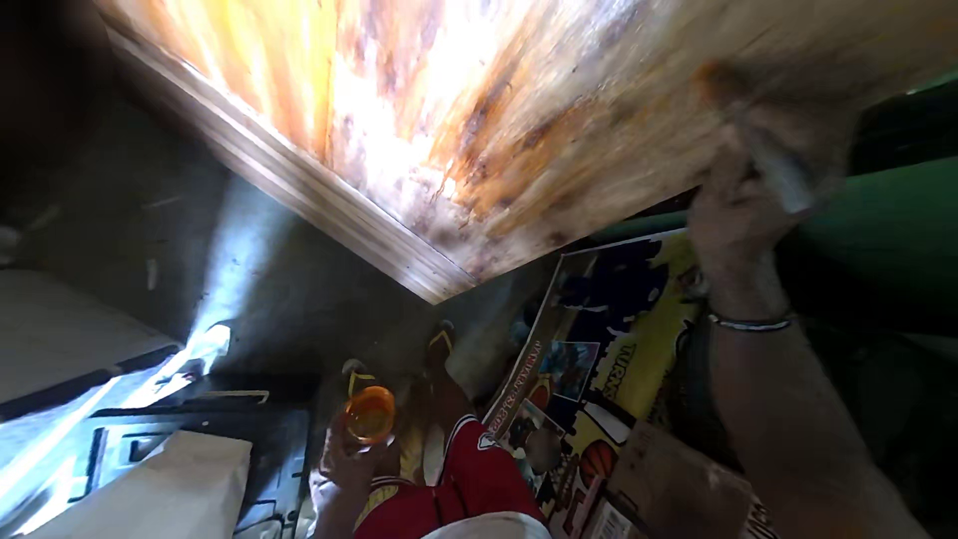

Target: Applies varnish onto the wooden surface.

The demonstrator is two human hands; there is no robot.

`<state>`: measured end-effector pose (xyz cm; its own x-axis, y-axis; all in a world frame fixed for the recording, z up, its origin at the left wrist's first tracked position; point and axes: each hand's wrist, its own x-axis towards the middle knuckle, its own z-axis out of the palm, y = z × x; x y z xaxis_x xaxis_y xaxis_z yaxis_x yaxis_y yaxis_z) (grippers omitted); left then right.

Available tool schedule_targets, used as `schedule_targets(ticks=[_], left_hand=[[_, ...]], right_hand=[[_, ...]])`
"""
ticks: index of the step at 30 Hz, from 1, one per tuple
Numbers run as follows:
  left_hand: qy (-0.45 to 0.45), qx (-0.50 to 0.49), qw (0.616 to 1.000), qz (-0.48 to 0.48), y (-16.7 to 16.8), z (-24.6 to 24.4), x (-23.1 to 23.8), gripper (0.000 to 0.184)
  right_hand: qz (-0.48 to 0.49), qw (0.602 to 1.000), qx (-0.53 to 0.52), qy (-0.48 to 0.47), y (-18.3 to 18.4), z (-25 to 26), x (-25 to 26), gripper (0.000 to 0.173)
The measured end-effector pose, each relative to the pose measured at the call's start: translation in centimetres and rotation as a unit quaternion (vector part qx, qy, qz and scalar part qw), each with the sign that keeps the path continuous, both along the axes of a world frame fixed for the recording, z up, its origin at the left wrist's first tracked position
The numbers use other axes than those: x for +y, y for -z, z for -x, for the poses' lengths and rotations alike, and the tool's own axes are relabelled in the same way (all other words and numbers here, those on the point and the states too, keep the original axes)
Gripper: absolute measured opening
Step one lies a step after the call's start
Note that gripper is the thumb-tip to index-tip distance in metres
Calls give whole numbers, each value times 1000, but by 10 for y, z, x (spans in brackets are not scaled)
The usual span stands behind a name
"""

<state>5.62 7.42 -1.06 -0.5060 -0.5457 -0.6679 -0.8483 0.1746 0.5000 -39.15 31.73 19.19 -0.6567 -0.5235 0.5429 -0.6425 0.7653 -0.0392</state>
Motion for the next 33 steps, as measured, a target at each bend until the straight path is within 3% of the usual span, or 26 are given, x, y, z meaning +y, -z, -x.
schedule_targets(ticks=[2,4,6,9,11,13,16,20,23,26,30,33], left_hand=[[6,11,1000,16,-8,10,3,93],[12,31,999,28,-17,21,5,91],[15,29,999,26,-24,33,3,90],[16,32,999,21,-32,52,-6,88],[12,55,998,25,-36,59,-12,83],[10,103,994,40,-33,59,-17,81],[15,138,988,62,-31,64,-20,80],[37,146,988,42,-21,58,-20,77],[49,149,987,35,-19,52,-17,82],[81,194,976,55,-19,51,-16,79],[126,202,967,91,-28,57,-14,56],[157,140,976,64,-33,59,-8,55]], right_hand=[[22,997,74,0,-11,9,-7,30],[23,999,46,-9,12,-1,-22,33],[-32,995,-94,-15,73,-32,-36,40],[-138,955,-252,-70,180,-56,-60,26],[-155,928,-333,-58,208,-63,-83,27],[-86,918,-386,-25,198,-82,-90,29],[81,926,-366,-36,128,-126,-89,28],[196,905,-350,-144,68,-187,-86,23],[187,866,-406,-222,74,-222,-96,17],[47,861,-424,-276,108,-234,-111,15],[4,860,-445,-250,139,-237,-116,15],[-11,857,-461,-231,138,-251,-108,16]])
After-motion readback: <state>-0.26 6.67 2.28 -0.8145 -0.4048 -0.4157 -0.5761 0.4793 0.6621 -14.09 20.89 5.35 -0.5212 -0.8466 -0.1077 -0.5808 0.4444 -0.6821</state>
